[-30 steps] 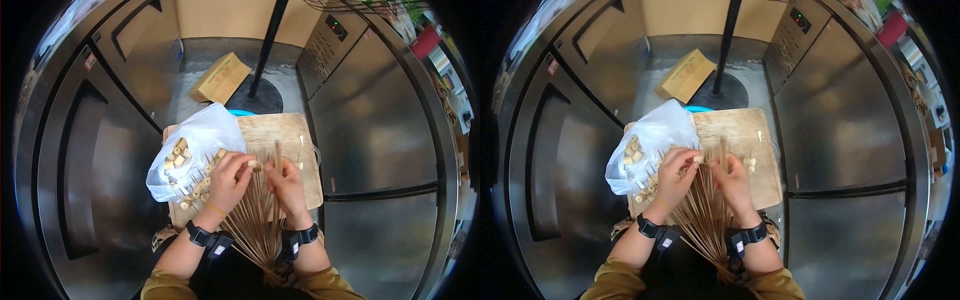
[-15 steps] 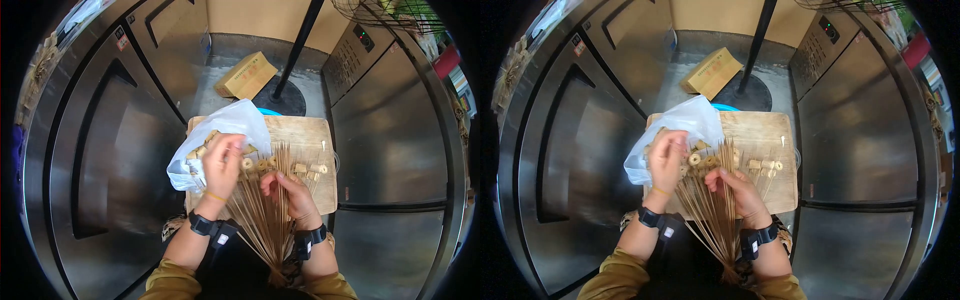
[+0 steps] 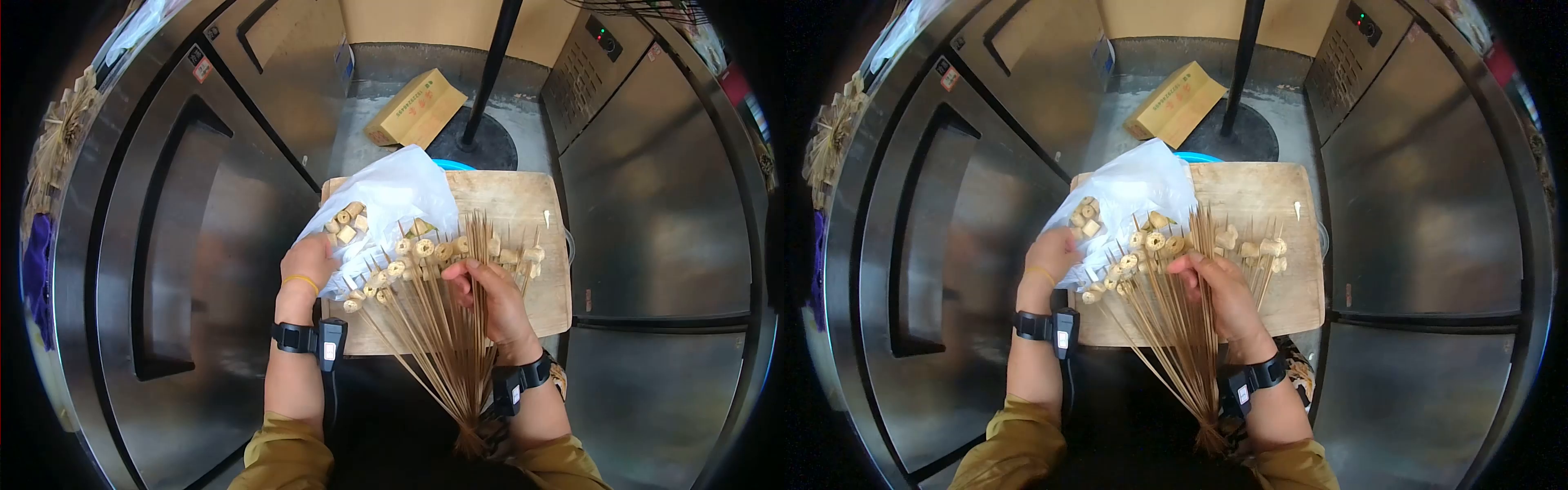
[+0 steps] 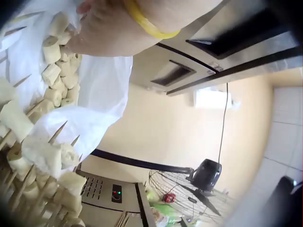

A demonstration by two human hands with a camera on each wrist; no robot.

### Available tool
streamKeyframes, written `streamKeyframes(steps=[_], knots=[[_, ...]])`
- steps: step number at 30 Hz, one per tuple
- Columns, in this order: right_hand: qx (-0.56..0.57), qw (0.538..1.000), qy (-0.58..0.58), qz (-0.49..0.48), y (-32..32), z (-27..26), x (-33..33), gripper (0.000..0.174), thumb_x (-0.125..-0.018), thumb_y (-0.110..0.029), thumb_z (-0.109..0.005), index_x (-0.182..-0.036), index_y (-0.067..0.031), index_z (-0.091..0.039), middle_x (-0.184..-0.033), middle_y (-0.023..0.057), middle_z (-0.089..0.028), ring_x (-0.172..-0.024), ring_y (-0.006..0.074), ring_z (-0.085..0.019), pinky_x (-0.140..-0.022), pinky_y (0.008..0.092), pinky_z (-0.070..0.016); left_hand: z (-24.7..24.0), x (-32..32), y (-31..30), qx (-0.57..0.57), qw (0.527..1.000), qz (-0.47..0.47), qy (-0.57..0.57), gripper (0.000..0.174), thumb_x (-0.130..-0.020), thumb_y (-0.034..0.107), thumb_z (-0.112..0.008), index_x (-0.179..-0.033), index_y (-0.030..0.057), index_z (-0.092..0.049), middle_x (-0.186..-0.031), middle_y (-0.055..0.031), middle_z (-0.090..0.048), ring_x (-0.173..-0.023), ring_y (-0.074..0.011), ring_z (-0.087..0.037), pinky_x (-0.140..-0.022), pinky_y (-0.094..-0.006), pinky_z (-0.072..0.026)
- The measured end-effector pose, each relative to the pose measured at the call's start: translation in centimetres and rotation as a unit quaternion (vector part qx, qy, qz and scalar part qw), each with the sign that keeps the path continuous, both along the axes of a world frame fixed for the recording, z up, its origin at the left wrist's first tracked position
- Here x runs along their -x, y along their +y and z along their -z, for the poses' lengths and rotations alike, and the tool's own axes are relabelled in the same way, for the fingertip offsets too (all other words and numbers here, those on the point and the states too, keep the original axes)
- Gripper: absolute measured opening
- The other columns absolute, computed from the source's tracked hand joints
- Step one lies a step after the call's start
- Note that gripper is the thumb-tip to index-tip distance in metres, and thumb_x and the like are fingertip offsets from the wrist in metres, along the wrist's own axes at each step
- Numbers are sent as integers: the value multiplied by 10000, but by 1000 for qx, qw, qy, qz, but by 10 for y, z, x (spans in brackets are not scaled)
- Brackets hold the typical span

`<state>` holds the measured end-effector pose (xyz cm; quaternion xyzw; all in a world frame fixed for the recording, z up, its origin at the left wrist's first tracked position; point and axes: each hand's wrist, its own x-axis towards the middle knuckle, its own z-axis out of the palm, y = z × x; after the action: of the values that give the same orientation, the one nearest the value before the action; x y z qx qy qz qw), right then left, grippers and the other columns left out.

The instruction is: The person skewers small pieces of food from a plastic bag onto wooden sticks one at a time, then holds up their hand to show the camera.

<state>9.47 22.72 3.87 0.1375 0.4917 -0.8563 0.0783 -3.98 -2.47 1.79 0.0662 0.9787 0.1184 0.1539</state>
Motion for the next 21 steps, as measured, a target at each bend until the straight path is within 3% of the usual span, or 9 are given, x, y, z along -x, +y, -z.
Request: streamKeyframes(steps=[4, 8, 15, 21], knots=[[18, 1000, -1, -8, -2, 2, 1, 283, -964, -240, -448, -959, -18, -624, -689, -38, -451, -588, 71, -371, -553, 197, -311, 2, -9, 2, 55, 998, 32, -18, 214, -725, 243, -687, -872, 100, -624, -958, -107, -642, -927, -291, -607, -781, -399, -483], [38, 999, 4, 19, -3, 5, 1, 147, -928, -220, -556, -961, -79, -581, -703, -62, -492, -610, 12, -425, -543, 152, -342, 17, -8, -10, 65, 995, 69, -22, 211, -714, 259, -706, -857, 113, -656, -922, -99, -653, -902, -284, -614, -767, -394, -489], [41, 997, 2, 58, 1, 9, -1, 102, -897, -174, -603, -934, -81, -583, -714, -36, -548, -591, 45, -480, -533, 183, -391, 27, 1, -20, -7, 993, 100, -61, 158, -700, 222, -717, -794, 101, -680, -831, -95, -666, -815, -255, -633, -711, -357, -499], [48, 996, -26, 74, -4, -9, 0, 82, -872, -140, -638, -916, -78, -609, -797, -63, -598, -695, 8, -517, -618, 162, -419, 24, 0, -18, -68, 993, 91, 7, 143, -685, 171, -716, -754, 69, -645, -776, -95, -650, -758, -266, -620, -682, -365, -491]])
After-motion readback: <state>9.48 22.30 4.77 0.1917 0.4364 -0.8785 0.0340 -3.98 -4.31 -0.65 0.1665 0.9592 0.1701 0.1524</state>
